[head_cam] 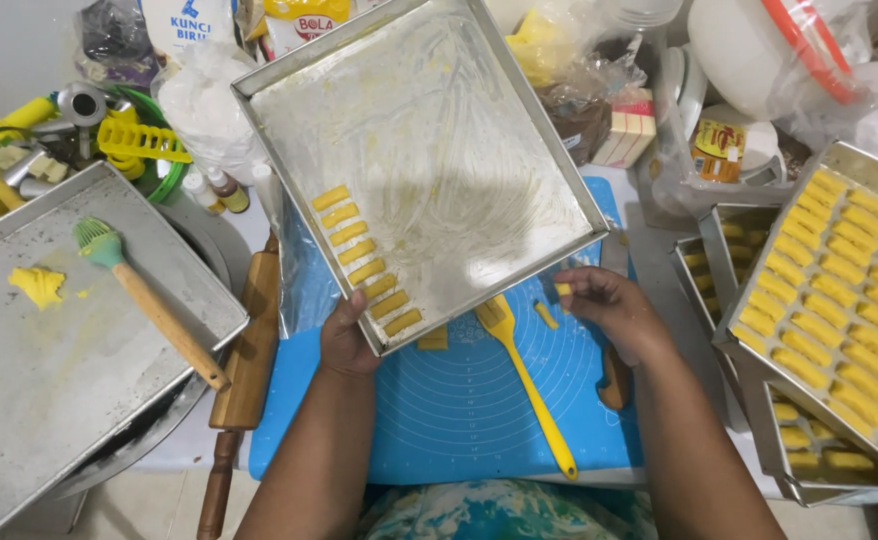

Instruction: Greasing a baking tray with a brush and arranging small rectangular dough pieces into neat rows.

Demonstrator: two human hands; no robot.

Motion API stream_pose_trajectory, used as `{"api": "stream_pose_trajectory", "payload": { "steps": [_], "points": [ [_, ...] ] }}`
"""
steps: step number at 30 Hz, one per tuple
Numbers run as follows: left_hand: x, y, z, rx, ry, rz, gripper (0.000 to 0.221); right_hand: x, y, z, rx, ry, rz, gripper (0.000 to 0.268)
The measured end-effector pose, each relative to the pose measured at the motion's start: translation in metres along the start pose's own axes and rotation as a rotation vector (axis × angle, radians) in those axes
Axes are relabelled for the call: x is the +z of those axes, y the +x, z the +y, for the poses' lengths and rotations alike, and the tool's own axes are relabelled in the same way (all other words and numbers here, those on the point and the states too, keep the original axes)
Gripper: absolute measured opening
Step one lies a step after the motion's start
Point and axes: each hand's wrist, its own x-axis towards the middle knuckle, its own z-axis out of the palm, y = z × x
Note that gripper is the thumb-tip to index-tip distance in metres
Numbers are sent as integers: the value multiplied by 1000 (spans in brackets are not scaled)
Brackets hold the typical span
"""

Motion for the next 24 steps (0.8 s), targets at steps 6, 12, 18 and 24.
{"api": "stream_pose_trajectory", "payload": {
  "steps": [6, 12, 18, 24],
  "points": [
    [-6, -1, -1, 2, -3, -13, 68, 6, -37, -15, -64, -315, -181, 40],
    [2, -1, 1, 0, -10, -46, 67, 15, -48, -6, -59, -687, -270, 31],
    [1, -1, -1, 2, -14, -47, 65, 6, -60, -23, -108, -752, -148, 31],
    [4, -3, 0, 5, -10, -31, 63, 20, -59, 46, -351, -889, -32, 33]
  ]
}}
